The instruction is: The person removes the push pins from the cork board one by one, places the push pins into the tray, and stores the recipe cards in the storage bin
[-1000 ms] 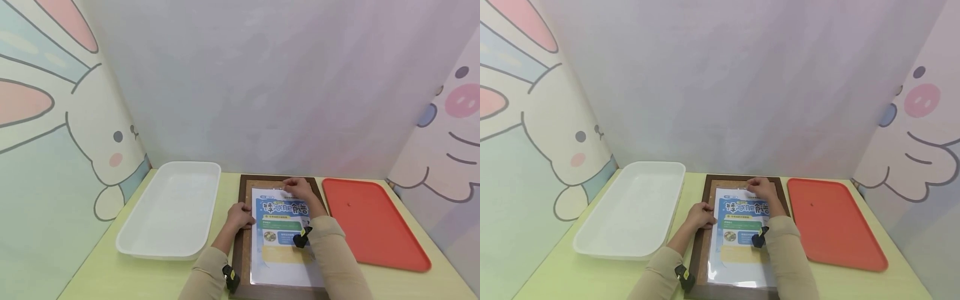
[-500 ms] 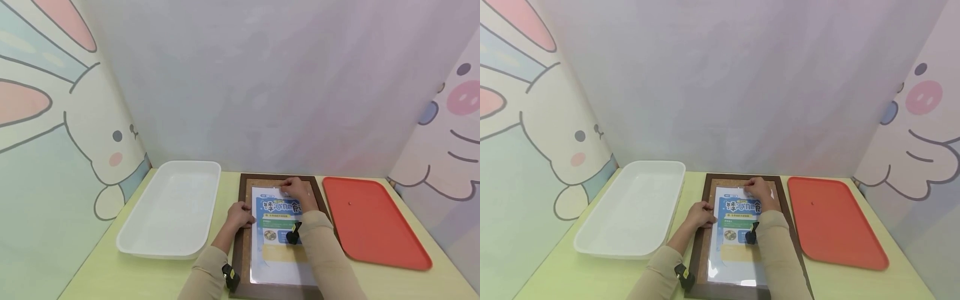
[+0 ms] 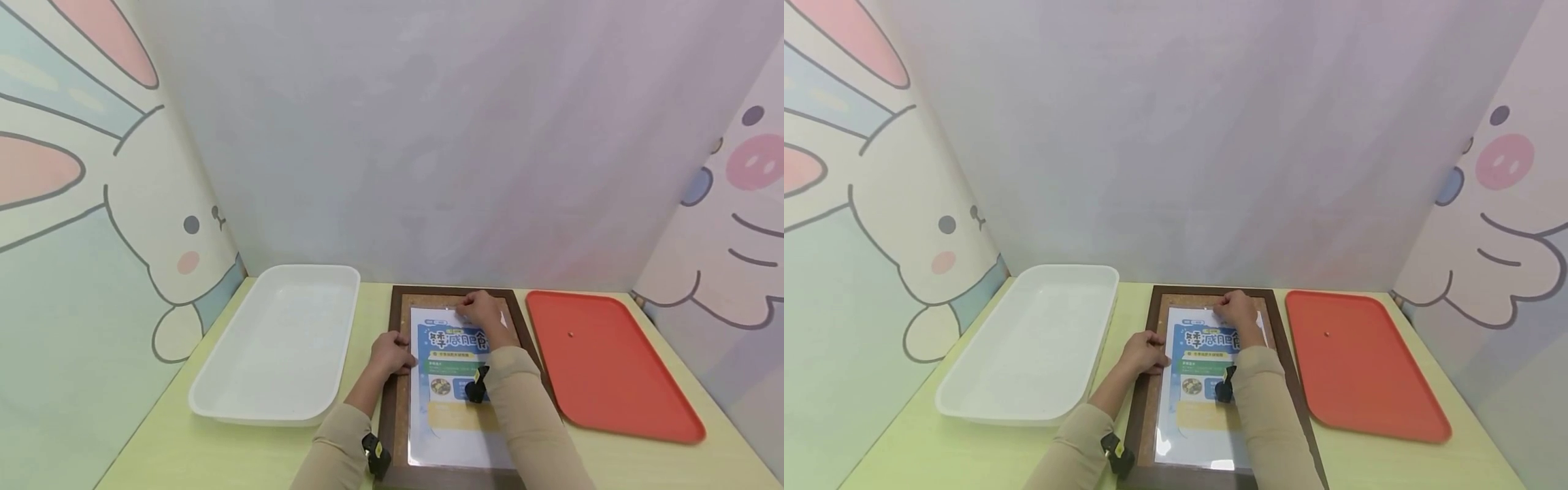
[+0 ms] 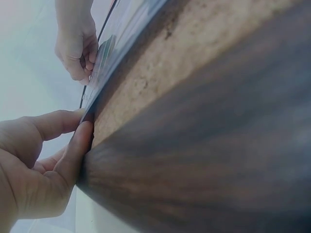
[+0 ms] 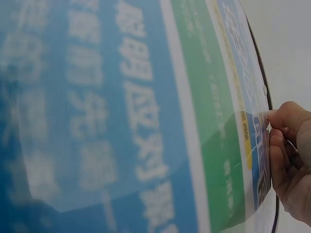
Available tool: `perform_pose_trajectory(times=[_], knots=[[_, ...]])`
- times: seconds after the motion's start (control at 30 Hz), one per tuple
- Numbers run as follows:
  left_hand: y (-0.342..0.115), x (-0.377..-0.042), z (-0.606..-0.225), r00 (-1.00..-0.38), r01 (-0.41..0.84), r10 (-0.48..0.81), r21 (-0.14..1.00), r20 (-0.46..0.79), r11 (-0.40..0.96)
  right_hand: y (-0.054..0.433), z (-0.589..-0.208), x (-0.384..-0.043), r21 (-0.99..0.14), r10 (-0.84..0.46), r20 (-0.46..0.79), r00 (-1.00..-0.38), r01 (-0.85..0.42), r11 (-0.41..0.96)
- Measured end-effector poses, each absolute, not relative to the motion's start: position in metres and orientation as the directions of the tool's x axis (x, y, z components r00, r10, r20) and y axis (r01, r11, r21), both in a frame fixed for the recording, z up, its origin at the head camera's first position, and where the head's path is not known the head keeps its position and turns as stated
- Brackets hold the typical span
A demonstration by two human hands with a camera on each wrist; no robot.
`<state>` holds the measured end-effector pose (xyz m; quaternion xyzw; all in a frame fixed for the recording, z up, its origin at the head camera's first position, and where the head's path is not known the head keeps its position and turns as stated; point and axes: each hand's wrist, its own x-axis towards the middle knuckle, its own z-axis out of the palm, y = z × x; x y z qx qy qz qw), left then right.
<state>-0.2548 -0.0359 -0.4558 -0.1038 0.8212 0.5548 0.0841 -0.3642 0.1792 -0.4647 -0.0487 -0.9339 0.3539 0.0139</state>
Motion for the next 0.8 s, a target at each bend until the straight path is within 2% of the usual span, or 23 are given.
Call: perform_pose_trajectory(times=[0.5,0.8], knots=[[-0.0349,-0.254,-0.4556,-0.963,-0.269,-0.089,0.889,-0.254,0.371,0.1782,-0.4669,-0.3653,-0.684,0.105,0.008,-0.994,0.071,0.726],[-0.0354,-0.2546,-0.4588,-0.964,-0.265,-0.084,0.892,-0.252,0.366,0.1811,-0.4692,-0.3671,-0.754,0.139,-0.051,-0.989,0.13,0.644]])
